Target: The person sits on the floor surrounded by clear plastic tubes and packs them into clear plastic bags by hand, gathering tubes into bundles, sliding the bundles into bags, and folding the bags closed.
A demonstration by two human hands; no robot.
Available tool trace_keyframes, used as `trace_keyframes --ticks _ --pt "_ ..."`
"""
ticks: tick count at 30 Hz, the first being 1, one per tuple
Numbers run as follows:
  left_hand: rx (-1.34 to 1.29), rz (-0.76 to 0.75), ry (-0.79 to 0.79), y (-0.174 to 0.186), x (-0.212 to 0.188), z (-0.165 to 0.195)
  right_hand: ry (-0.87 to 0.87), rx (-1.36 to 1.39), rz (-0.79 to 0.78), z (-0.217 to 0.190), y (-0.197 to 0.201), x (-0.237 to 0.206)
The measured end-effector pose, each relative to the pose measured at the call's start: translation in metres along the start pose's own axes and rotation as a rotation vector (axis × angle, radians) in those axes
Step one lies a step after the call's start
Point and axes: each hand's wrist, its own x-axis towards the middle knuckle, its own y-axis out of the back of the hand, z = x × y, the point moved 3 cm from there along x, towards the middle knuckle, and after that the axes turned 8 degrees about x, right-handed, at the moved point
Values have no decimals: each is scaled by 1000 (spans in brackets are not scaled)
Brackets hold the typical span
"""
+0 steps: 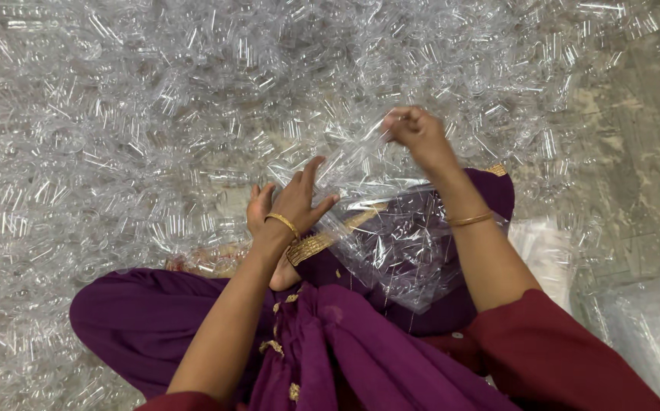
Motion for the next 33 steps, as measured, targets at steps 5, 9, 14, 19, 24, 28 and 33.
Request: trace_keyframes --ticks 5,9,14,19,24,28,33 --pt "84 -52 74 -22 4 -16 -175 -587 139 18 5 13" --pt "253 146 152 -16 2 -30 398 -1132 157 21 1 30" --pt "200 164 281 7 -3 -41 497 -1152 301 21 10 37" --pt "249 152 239 15 8 -32 105 -411 310 6 29 37" --pt "101 173 149 14 17 -27 -190 94 22 3 6 45" --pt "66 229 135 22 11 -34 412 -600 430 -9 3 58" --pt "105 263 210 30 6 -44 275 -636 524 4 2 69"
